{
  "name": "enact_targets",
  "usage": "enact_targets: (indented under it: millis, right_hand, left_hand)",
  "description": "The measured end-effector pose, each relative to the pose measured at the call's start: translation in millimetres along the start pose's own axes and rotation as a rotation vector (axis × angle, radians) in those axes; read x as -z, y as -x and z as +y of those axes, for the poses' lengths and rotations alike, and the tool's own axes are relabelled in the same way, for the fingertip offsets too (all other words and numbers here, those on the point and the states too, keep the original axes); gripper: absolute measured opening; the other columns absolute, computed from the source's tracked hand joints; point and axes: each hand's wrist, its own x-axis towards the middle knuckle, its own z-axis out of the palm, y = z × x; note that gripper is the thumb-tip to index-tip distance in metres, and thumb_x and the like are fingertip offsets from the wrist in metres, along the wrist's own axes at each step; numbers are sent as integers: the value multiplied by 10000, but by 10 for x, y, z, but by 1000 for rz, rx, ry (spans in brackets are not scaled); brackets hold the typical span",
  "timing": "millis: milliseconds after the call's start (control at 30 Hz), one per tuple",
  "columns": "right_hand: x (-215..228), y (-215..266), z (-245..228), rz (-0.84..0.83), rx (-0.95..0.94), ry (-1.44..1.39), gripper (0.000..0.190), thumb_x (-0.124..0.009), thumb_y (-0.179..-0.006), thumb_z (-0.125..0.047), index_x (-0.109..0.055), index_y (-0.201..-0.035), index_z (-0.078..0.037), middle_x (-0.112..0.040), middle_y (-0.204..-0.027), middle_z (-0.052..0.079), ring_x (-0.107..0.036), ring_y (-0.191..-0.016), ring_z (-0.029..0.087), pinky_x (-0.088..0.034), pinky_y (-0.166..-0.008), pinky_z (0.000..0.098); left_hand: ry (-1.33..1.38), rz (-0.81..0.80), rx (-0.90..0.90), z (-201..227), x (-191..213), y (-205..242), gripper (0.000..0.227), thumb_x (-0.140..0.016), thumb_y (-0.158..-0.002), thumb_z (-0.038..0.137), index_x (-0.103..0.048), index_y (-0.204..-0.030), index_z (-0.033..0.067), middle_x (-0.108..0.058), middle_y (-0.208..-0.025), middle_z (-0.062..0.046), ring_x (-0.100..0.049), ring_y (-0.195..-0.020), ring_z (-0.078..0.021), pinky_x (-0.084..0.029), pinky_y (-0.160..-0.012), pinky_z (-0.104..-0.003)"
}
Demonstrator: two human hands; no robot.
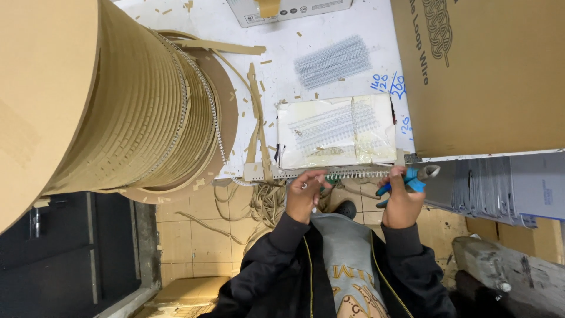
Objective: The person uses blue-handled pliers to cut a long, coiled metal wire into smaller segments. The person repeatedly pulls the wire from a large spool, positions it over a white box, and cuts it. The cut wire pieces are placed on the white box.
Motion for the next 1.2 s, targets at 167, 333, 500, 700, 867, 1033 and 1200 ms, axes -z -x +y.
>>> enact_targets:
  millis: [167,333,500,700,867,1033,1200]
  right_hand:
    - [-344,101,-492,-248,213,131,266,-636,-1156,-119,-628,-1346,68,-713,-964,229,-677,-766,225,-623,-600,354]
    - [-460,141,-524,-288,75,78,270,-661,-1091,-109,-608,-1288,67,-758,-1034,247,-697,-677,220,-633,-545,364]
    - [-511,-11,-568,-323,31,68,259,-671,-1092,-139,-614,-1260,50,-758,-1107,268,-722,-705,251,-663,-586,418]
    - [-536,-5,-688,-334,-63,82,248,-664,-1084,-128,-634,-1260,44,-758,-1141,268,-730,-706,268,-673,-604,477]
    - [-604,45,-760,-341,-122,49,296,-680,-1056,-125,-641,-1297,41,-761,-1175,248,-729,-710,250,-687,-623,468]
    - [-606,-3,-733,-342,-122,38,305,-684,-1051,-106,-647,-1310,50,-751,-1132,245,-725,-720,276,-682,-624,463]
    - [-528,-90,-645,-335,-140,25,288,-677,-1054,-93,-656,-1303,52,-745,-1079,239,-726,-720,279,-681,-628,466]
  left_hand:
    - [-72,95,-251,307,-119,-86,211,-648,-1057,13,-772,-1224,-22,-788,-837,-274,-549,-389,-95,-447,-387,-213]
    - [41,122,-168,332,-171,-53,310,-589,-1081,23,-714,-1364,3,-810,-992,-299,-791,-636,-214,-529,-474,-215]
    - [114,90,-82,443,-210,-29,310,-587,-1076,52,-699,-1362,9,-793,-1161,-295,-826,-759,-275,-402,-373,-174]
    - [58,3,-56,531,-267,-120,308,-604,-1076,79,-705,-1360,13,-763,-1280,-272,-830,-830,-302,-400,-355,-164]
    - [52,-68,-88,498,-259,-220,333,-617,-1061,68,-693,-1378,-1,-755,-1289,-268,-823,-822,-314,-424,-351,-167]
    - [-508,125,-286,430,65,-308,205,-630,-1061,125,-772,-1198,67,-755,-855,-129,-729,-645,-183,-505,-485,-286]
    - [-940,214,-342,778,29,0,263,-606,-1096,167,-607,-1311,16,-569,-860,-90,-684,-759,-297,-538,-605,-459]
